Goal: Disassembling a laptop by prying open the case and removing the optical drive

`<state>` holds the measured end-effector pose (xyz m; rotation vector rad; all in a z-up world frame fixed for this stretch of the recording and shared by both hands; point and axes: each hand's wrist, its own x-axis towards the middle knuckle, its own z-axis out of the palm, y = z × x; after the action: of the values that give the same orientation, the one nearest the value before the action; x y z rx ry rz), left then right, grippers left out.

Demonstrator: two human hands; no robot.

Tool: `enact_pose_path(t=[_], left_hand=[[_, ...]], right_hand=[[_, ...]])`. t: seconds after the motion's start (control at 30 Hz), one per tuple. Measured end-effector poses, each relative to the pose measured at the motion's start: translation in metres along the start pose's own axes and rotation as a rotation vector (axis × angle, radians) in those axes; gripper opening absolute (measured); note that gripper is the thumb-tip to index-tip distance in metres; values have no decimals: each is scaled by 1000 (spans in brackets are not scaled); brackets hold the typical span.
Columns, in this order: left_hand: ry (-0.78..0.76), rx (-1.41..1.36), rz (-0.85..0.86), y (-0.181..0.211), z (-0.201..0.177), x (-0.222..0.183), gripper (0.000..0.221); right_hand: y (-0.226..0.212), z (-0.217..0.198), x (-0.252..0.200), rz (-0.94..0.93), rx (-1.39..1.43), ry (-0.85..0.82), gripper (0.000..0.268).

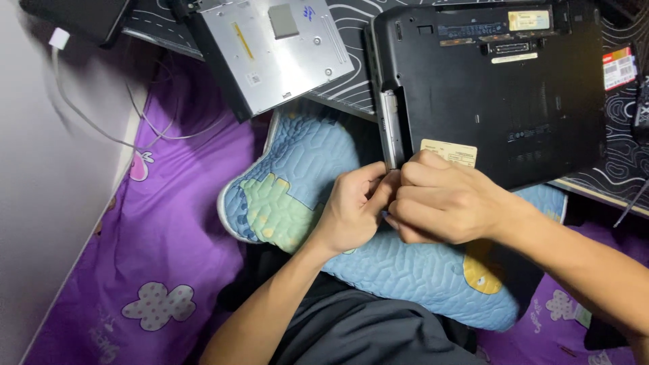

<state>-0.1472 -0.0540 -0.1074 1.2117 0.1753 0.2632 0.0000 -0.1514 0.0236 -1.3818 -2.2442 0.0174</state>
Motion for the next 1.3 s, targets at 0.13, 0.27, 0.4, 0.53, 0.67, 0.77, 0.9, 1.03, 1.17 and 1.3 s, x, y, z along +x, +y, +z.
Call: enact_pose_path(t=[0.13, 0.27, 0.4, 0.53, 0.67, 0.77, 0.9, 1.03, 1.17, 1.3], left_hand=[[8, 65, 5, 9, -3, -3, 23], [5, 33, 10, 14, -1, 1, 25], [-70, -20, 19, 16, -9, 16, 27], [-93, 23, -60, 6, -13, 14, 30], [-127, -38, -271, 46, -10, 11, 38], [-22, 204, -235, 53, -6, 18, 49], [150, 345, -110, 57, 6, 38, 44], [264, 468, -11, 43, 14, 40, 43], [359, 488, 63, 33, 17, 41, 42], [406, 485, 52, 34, 23, 37, 46]], right_hand=[[11, -2, 5, 5, 6, -4, 39], [12, -1, 10, -6, 22, 11, 41], [5, 7, 15, -23, 26, 7, 39], [15, 14, -2, 31, 122, 39, 39], [62, -35, -27, 297, -115, 233, 45], [122, -56, -75, 792, -400, 149, 44], [126, -64, -72, 870, -356, 124, 38], [132, -75, -111, 919, -493, 129, 41], [130, -82, -134, 871, -414, 180, 42], [125, -80, -134, 933, -407, 267, 36]])
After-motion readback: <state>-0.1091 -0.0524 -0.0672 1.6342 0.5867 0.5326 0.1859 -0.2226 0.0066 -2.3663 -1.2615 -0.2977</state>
